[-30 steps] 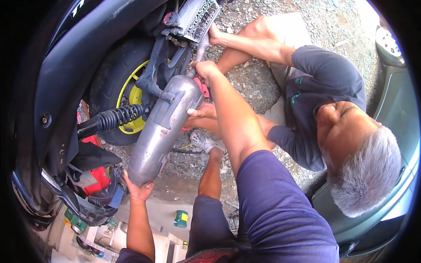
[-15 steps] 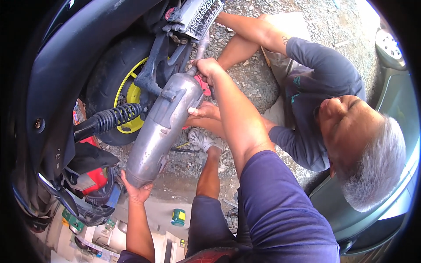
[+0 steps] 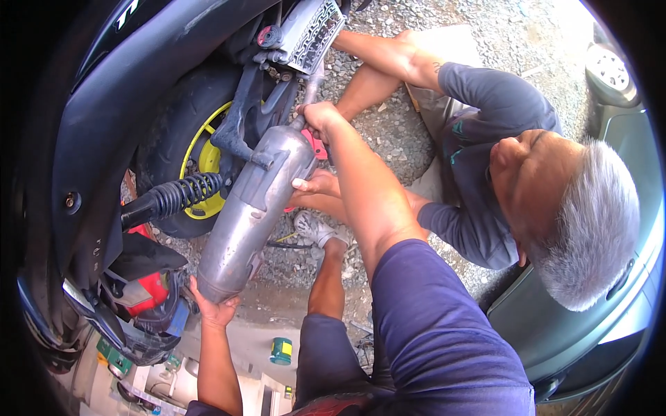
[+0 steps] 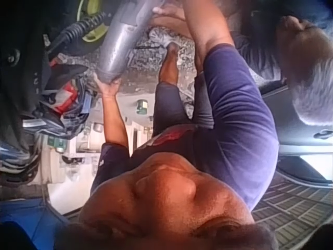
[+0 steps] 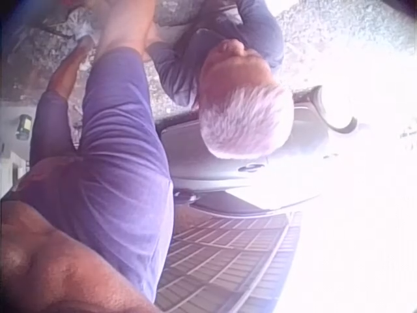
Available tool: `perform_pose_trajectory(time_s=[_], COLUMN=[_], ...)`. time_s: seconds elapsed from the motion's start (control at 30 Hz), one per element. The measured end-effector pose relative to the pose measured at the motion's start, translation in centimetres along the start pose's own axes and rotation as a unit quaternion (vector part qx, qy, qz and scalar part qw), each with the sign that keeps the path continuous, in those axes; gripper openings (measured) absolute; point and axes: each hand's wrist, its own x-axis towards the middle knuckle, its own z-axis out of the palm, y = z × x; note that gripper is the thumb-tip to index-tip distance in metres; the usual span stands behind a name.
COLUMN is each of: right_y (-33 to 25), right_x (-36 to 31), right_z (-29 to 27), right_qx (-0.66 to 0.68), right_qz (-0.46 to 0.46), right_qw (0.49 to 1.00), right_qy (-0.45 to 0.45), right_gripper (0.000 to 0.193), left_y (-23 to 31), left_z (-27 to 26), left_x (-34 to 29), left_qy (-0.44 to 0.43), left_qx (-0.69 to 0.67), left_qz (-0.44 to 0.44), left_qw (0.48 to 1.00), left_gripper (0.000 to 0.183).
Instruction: Removing an exhaust pipe from a motorcycle and inspecting it near a car engine bay.
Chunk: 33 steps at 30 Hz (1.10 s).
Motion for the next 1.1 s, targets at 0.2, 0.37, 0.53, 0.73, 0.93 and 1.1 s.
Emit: perform_pose_trajectory(time_s=[0.2, 0.37, 0.53, 0.73, 0.93, 1.1], right_y=[-0.1, 0.0, 0.0, -0.2, 0.3, 0.2], right_x=[-0.1, 0.1, -0.5, -0.3, 0.6, 0.3], right_z=[0.1, -0.3, 0.3, 0.0, -0.1, 0.0], right_qx=[-0.004, -0.011, -0.022, -0.032, -0.027, -0.029], right_qz=[-0.005, -0.007, -0.024, -0.017, -0.016, -0.017], right_qw=[1.000, 1.000, 0.999, 0.999, 0.999, 0.999], right_qy=[0.011, 0.001, 0.028, 0.033, 0.023, 0.026], right_gripper=[0.031, 0.031, 0.031, 0.033, 0.034, 0.033], left_y=[0.0, -0.2, -0.3, -0.4, -0.6, -0.3], left_z=[-0.5, -1.4, -1.9, -2.0, -1.6, -1.9], left_x=[0.0, 0.1, 0.7, 1.0, 1.3, 1.4], left_qy=[-0.001, -0.012, -0.014, -0.027, -0.009, -0.016], left_qx=[0.018, 0.015, 0.005, 0.006, -0.002, -0.001], left_qz=[0.007, 0.009, 0.004, -0.002, 0.004, -0.003], left_qw=[1.000, 1.000, 1.000, 1.000, 1.000, 1.000], left_gripper=[0.083, 0.088, 0.087, 0.085, 0.082, 0.083])
